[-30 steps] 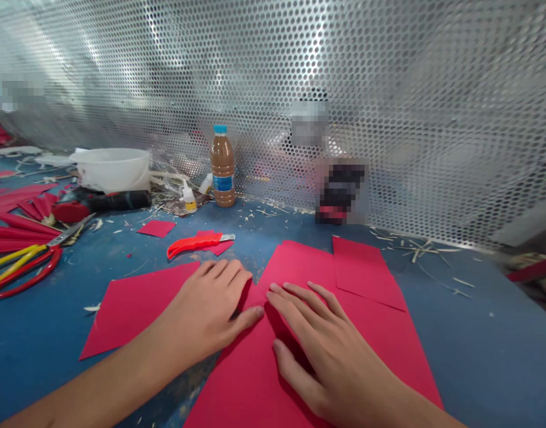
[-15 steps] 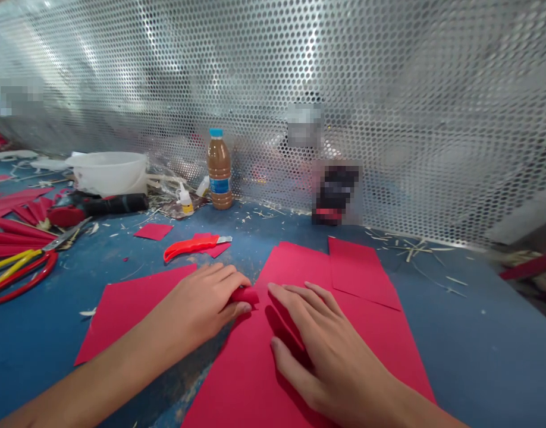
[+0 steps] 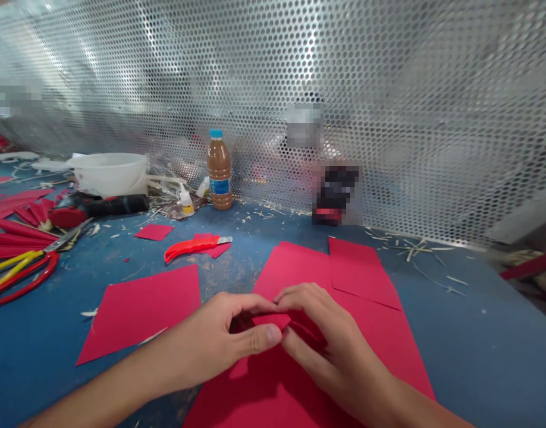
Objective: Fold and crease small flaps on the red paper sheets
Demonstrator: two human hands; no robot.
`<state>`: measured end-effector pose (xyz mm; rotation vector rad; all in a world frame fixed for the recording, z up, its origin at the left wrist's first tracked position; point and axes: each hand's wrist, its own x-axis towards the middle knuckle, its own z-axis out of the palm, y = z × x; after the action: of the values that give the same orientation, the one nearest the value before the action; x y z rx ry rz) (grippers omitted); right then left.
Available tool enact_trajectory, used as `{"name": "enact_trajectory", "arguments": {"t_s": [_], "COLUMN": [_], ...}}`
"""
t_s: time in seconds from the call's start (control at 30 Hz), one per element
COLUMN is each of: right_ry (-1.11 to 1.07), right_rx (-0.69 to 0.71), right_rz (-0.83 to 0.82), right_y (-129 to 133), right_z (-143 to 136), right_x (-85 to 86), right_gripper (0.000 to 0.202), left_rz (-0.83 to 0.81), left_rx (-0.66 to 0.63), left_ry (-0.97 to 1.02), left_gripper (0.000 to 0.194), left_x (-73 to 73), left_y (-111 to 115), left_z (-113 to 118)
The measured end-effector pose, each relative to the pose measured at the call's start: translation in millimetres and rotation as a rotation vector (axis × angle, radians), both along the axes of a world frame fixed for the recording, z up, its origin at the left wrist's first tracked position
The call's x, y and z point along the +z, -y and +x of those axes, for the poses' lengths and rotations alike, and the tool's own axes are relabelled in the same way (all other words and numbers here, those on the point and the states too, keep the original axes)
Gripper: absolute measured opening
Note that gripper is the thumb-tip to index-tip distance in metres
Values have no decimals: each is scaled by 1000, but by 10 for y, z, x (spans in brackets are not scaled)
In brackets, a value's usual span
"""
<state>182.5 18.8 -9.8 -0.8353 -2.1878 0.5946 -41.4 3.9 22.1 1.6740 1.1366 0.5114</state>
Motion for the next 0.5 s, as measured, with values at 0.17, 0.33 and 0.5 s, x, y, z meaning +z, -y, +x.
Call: {"name": "enact_trajectory", "arguments": {"t_s": [0.17, 0.33, 0.5], "right_ry": [-65, -54, -51], "right_rx": [43, 36, 10], "right_rz": [-47, -13, -56], "right_y": [-9, 12, 10], "right_z": [-5, -13, -32], "right_x": [20, 21, 11], "right_gripper": [18, 16, 14], "left_rz": [8, 55, 72], "left_rx": [-47, -61, -21], "left_ry": [-38, -9, -19], "left_gripper": [44, 48, 44], "left_x": [-12, -54, -25], "left_y": [31, 3, 13], "left_z": [3, 9, -38]}}
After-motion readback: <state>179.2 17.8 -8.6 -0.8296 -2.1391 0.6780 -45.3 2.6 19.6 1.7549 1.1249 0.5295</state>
